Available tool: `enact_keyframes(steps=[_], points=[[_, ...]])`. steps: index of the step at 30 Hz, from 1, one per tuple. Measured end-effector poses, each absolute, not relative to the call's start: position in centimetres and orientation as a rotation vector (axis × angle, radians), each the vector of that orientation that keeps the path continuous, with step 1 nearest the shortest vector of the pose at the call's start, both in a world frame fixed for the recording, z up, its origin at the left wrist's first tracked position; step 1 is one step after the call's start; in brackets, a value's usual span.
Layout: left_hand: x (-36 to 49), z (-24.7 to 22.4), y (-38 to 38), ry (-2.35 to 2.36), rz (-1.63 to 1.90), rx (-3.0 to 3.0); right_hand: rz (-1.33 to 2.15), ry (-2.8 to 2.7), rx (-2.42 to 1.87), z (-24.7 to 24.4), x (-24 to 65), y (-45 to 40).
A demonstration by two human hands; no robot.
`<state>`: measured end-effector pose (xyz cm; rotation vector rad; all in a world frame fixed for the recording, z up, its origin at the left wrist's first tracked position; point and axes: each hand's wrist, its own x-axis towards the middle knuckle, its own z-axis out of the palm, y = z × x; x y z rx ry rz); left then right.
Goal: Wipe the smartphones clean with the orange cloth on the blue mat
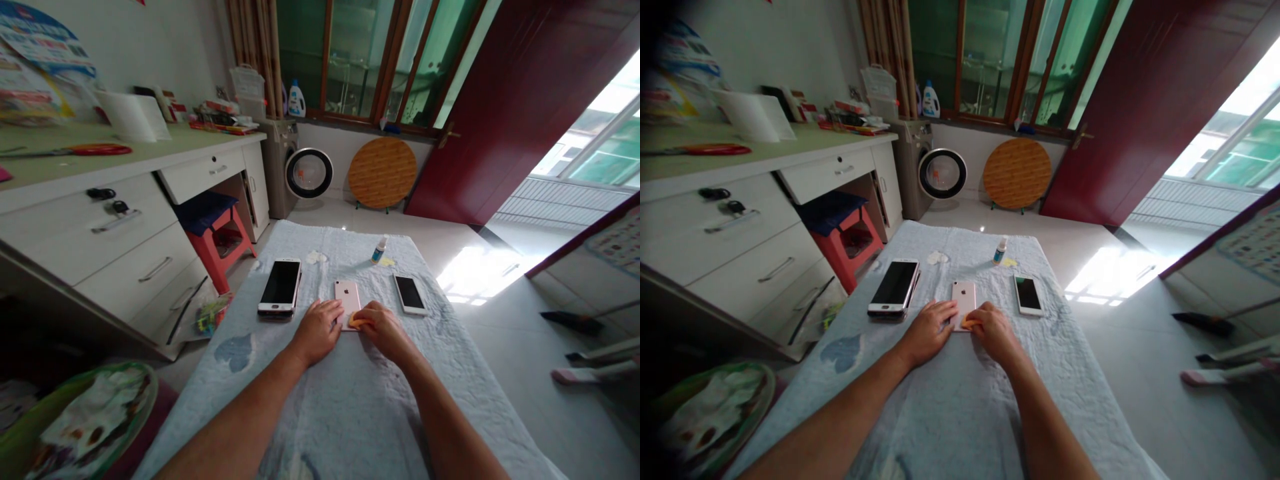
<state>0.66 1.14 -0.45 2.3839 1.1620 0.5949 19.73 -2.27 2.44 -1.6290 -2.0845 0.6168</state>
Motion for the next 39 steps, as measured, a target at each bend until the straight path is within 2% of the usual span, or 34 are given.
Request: enact_keyframes(steps=[13, 23, 39], points=[[0.4, -0.4, 1.6, 1.079, 0.585, 2.331, 0.431, -2.23, -1.528, 1.7, 15.7, -2.4], [0.2, -0.3, 1.6, 1.065, 0.559, 2.368, 0.514, -2.2, -1.662, 1.9, 19.7, -2.6], [0.1, -0.5, 1.8, 1.051, 0.588, 2.383, 0.601, -2.199, -1.598, 3.1, 19.2, -2.9]])
